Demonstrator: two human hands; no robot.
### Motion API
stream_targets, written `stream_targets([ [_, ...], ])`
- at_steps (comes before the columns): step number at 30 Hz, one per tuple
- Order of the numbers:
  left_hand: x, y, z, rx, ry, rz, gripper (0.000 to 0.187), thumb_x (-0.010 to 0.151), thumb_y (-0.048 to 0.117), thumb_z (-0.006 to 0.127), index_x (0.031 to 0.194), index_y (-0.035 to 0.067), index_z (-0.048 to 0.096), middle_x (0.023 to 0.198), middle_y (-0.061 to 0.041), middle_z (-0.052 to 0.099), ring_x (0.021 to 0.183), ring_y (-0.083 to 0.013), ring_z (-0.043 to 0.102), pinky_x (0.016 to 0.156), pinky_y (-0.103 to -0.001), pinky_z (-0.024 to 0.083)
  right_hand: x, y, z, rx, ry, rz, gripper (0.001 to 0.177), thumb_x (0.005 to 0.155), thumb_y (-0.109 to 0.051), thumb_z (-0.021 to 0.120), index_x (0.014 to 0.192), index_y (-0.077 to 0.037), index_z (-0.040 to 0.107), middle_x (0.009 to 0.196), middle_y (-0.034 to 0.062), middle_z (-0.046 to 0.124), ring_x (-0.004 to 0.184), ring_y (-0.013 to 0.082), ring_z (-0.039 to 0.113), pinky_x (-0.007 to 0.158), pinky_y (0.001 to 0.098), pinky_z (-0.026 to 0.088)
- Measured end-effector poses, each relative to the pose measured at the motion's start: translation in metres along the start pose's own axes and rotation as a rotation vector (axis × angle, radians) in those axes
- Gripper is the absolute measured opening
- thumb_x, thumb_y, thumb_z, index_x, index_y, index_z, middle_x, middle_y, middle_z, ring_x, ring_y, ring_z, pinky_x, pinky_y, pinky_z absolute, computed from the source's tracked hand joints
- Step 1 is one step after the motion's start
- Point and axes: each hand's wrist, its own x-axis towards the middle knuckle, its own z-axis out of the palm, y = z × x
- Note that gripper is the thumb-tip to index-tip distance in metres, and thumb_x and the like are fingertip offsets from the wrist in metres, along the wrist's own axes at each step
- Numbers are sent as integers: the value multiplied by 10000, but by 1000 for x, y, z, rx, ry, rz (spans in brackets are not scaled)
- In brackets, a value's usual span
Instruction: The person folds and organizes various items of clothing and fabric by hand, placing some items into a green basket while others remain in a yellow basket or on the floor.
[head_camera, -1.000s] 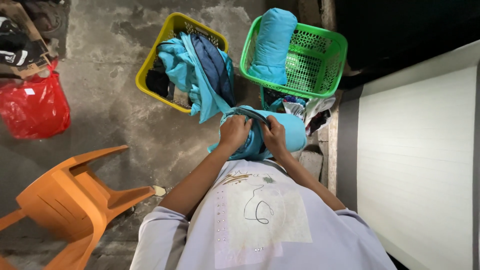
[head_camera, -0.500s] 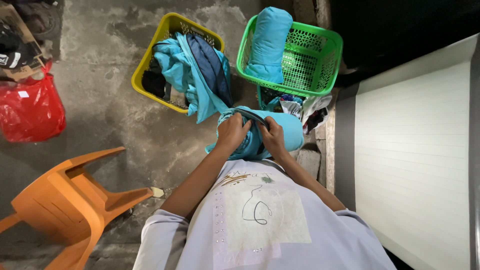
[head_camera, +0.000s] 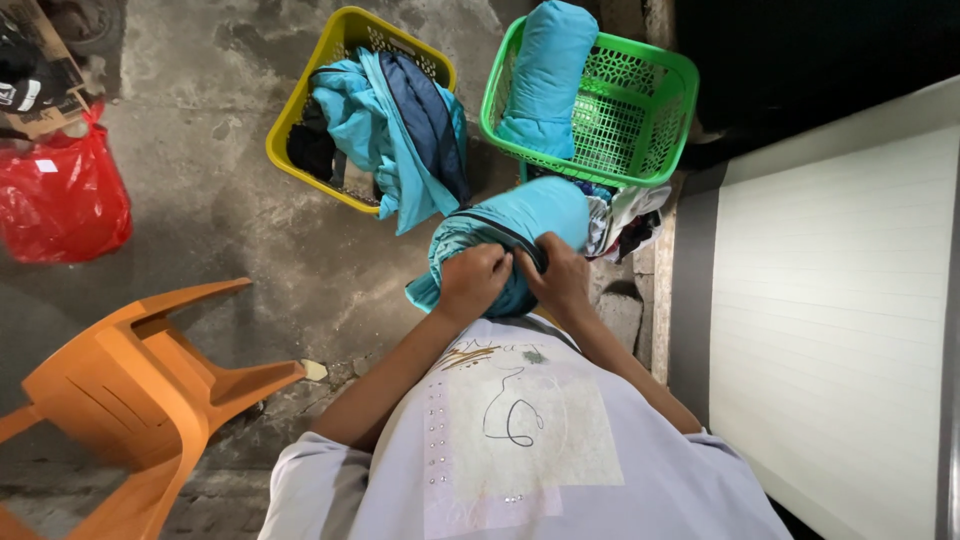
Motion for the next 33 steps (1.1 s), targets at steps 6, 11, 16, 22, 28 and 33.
stream_targets([
  [6, -10, 10, -5, 15, 39, 65, 250, 916, 169, 690, 708, 68, 596, 735, -103, 646, 698, -307, 656, 619, -440, 513, 22, -19, -2, -70, 51, -279, 263, 821, -179, 754, 1052, -62, 710, 905, 110, 677, 809, 343, 687, 630, 404, 530],
  [11, -13, 8, -8, -18, 20, 84, 250, 917, 170, 688, 706, 71, 596, 732, -97, 649, 700, -301, 653, 623, -441, 510, 38, 13, 27, -22, -27, -57, 152, 946, -229, 742, 984, -89, 696, 928, 148, 708, 815, 381, 679, 679, 454, 530],
  [16, -8, 8, -11, -10, -30, 116, 244, 934, 173, 682, 725, 69, 609, 745, -102, 654, 708, -313, 656, 638, -448, 517, 40, 39, 35, 4, -138, 34, 163, 942, -241, 692, 1017, -98, 708, 905, 180, 716, 822, 410, 672, 673, 490, 516],
  [22, -39, 20, -6, -269, -182, 160, 206, 957, 167, 649, 794, 48, 611, 799, -143, 650, 723, -359, 644, 647, -465, 515, 6, 109, 53, -115, -262, -2, 157, 939, -244, 692, 913, -90, 693, 888, 174, 703, 825, 408, 670, 689, 513, 508],
  [28, -44, -5, -2, -174, -119, -147, 265, 1004, 211, 662, 813, 40, 593, 798, -163, 615, 736, -365, 617, 667, -459, 489, -70, 121, 88, 138, -189, 6, 180, 915, -175, 720, 857, -30, 630, 809, 204, 633, 752, 403, 627, 673, 481, 496],
  [33, -25, -25, -17, 5, 34, 16, 190, 987, 245, 676, 1031, 64, 645, 1072, -124, 649, 1033, -358, 583, 903, -484, 450, -50, 92, 50, 328, -167, 214, 221, 954, -177, 720, 851, -7, 626, 702, 142, 579, 583, 217, 522, 563, 388, 429],
])
